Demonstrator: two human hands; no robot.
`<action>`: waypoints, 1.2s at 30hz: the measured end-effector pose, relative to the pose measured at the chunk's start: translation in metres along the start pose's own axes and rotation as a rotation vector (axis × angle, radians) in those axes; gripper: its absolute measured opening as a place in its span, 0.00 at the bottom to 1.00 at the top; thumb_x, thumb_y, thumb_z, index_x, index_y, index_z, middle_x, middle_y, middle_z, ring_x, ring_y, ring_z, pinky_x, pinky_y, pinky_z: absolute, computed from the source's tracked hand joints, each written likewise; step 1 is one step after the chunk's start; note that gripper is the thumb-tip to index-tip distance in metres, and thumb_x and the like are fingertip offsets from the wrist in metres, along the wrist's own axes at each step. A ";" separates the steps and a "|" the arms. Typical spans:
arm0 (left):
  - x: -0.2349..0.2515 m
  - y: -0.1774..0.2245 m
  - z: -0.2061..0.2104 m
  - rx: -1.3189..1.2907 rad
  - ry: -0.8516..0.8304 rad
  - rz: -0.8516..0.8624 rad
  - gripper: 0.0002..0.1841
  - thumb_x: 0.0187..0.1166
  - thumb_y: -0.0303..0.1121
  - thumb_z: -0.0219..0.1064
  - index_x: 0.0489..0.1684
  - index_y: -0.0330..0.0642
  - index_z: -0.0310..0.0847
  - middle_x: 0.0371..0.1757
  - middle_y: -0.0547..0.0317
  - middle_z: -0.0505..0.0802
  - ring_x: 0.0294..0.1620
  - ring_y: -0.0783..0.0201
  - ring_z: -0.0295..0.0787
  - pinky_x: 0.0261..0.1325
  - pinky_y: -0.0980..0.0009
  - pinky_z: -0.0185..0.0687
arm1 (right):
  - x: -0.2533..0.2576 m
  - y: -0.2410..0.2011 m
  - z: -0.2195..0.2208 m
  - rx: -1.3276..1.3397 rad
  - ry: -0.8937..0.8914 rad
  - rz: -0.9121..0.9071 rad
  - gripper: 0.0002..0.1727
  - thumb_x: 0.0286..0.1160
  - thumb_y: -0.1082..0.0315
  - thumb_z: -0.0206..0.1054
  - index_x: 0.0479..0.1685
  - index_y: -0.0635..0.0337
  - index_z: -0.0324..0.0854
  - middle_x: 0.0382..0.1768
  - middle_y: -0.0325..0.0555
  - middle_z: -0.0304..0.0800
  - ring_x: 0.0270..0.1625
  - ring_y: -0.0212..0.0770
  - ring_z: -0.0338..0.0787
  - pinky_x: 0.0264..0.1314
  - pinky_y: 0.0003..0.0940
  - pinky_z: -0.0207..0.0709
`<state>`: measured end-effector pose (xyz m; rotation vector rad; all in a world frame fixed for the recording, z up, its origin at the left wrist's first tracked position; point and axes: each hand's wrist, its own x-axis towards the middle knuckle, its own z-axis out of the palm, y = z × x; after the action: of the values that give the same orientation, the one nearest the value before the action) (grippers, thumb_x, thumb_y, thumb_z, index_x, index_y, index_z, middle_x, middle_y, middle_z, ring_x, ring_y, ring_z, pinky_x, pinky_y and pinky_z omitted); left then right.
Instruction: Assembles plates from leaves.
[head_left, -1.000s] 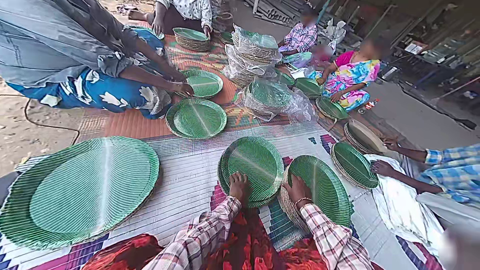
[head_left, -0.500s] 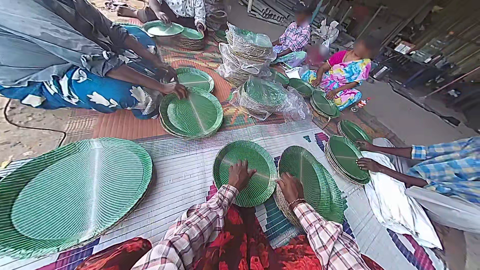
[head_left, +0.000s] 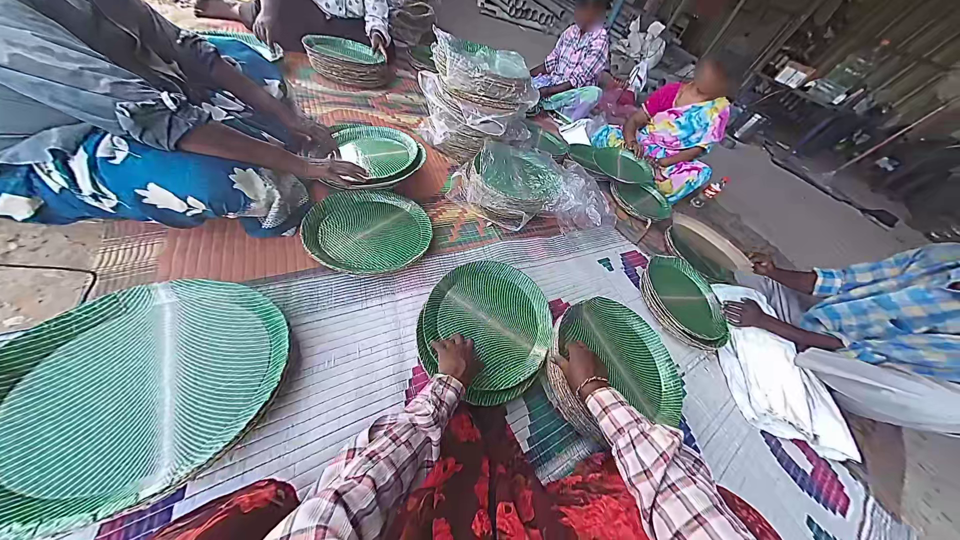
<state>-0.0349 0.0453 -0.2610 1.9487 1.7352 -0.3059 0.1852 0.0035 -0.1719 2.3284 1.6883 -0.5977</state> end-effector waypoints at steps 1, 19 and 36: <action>-0.002 -0.001 -0.004 0.018 -0.010 -0.033 0.41 0.81 0.57 0.67 0.84 0.33 0.68 0.84 0.25 0.71 0.82 0.24 0.67 0.79 0.20 0.52 | 0.002 0.007 0.004 -0.015 -0.054 0.034 0.36 0.87 0.45 0.62 0.81 0.68 0.72 0.81 0.65 0.74 0.81 0.62 0.78 0.80 0.59 0.71; 0.001 -0.014 -0.045 -0.250 0.245 0.048 0.40 0.87 0.60 0.57 0.82 0.29 0.69 0.83 0.26 0.72 0.84 0.29 0.68 0.81 0.31 0.60 | -0.017 -0.016 0.010 -0.011 0.252 -0.313 0.26 0.88 0.52 0.63 0.56 0.73 0.85 0.57 0.66 0.90 0.64 0.61 0.90 0.73 0.57 0.74; -0.001 -0.001 -0.001 -0.064 0.079 0.001 0.36 0.85 0.48 0.64 0.89 0.35 0.63 0.88 0.24 0.65 0.86 0.21 0.61 0.83 0.18 0.39 | -0.001 0.005 0.006 -0.085 -0.155 0.070 0.36 0.85 0.46 0.65 0.77 0.69 0.75 0.79 0.66 0.76 0.81 0.62 0.78 0.80 0.61 0.71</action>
<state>-0.0360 0.0446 -0.2600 1.9399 1.7713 -0.1728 0.1890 -0.0010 -0.1772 2.2102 1.5275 -0.6608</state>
